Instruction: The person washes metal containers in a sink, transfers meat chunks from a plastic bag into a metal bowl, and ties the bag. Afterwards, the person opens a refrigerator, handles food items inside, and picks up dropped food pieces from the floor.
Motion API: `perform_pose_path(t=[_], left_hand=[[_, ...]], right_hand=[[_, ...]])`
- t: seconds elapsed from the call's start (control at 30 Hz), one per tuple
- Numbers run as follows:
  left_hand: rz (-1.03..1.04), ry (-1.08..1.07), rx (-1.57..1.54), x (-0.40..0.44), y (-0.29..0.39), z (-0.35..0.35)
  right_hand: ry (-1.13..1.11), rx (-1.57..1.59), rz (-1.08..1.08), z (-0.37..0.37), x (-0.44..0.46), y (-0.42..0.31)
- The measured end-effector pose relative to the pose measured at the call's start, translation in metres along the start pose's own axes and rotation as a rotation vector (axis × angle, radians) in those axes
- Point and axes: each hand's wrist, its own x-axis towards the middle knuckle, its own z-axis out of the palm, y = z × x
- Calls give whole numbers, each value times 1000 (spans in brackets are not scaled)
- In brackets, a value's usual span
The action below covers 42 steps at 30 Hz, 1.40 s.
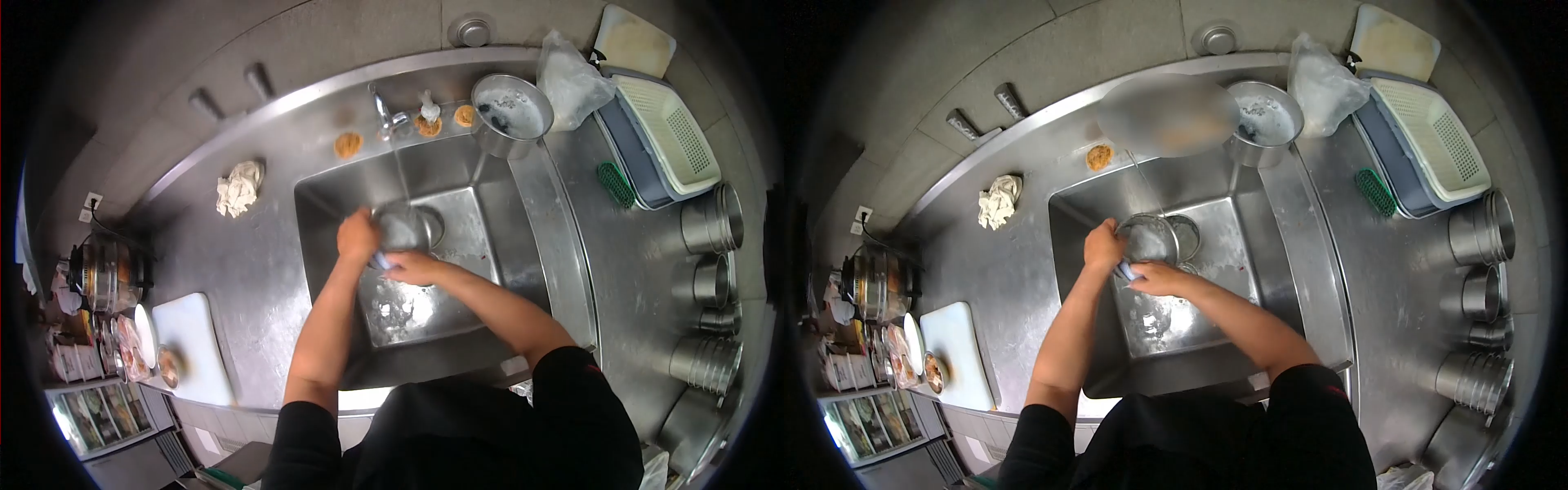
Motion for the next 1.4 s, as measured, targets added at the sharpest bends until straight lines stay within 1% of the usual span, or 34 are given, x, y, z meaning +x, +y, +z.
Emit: perform_pose_path(t=[0.03,0.07,0.13,0.17,0.2,0.23,0.27,0.33,0.37,0.4,0.43,0.47,0.5,0.53,0.57,0.6,0.63,0.67,0.73,0.8,0.87,0.9,0.97,1.0,1.07,1.13,1.2,1.23,1.3,1.33,1.4], left_hand=[[16,-48,32,1,-5,-5],[35,-90,66,4,-9,-10],[79,-89,93,5,-22,8],[91,-121,102,6,-22,16],[105,-148,106,10,-18,18],[44,-244,75,11,-10,12],[42,-244,68,11,-5,6],[75,-307,-52,12,-3,-4],[75,-305,-52,13,-4,-4],[126,-225,-79,16,-3,-4],[180,-145,-108,18,-2,-2],[186,-145,-111,20,0,0],[262,-77,-124,19,5,-3],[336,-7,-138,19,12,-6],[340,-2,-143,21,17,-8],[428,73,-164,26,23,-11],[514,148,-182,29,29,-15],[512,152,-187,33,35,-17],[554,176,-201,40,53,-25],[584,210,-192,51,61,-23],[561,142,-75,61,69,-21],[548,136,-80,60,73,-22],[555,138,-86,66,73,-13],[556,135,-85,69,72,-9],[539,127,-101,68,72,-5],[518,113,-113,68,70,1],[522,106,-112,71,65,7],[521,106,-106,72,63,9],[558,130,-115,73,59,9],[555,131,-114,73,58,8],[581,144,-114,72,56,6]], right_hand=[[-149,63,-10,-3,-2,3],[-150,61,-15,-10,-5,7],[-89,-783,-154,-25,-13,17],[-81,-784,-147,-32,-9,19],[175,-794,-238,-44,-3,23],[423,-797,-332,-56,3,23],[417,-801,-332,-62,6,23],[647,-468,-83,-70,13,12],[724,-304,18,-70,17,8],[728,-305,18,-72,19,3],[780,-277,92,-73,19,0],[832,-250,166,-77,18,-2],[835,-255,168,-82,17,-1],[800,-186,254,-90,14,1],[765,-117,335,-98,12,3],[767,-126,330,-110,8,3],[906,-180,225,-123,0,2],[1042,-232,117,-136,-8,0],[1207,-240,87,-177,-27,-15],[1328,-401,59,-219,-42,-12],[1356,-480,154,-255,-51,1],[1360,-491,149,-270,-54,11],[1213,-603,339,-286,-54,32],[1215,-605,337,-286,-49,32],[1211,-818,37,-276,-29,27],[968,-640,-67,-251,1,23],[757,-737,-74,-218,23,9],[760,-732,-75,-207,34,9],[589,-636,95,-191,51,12],[587,-635,92,-189,55,16],[536,-559,252,-189,62,27]])
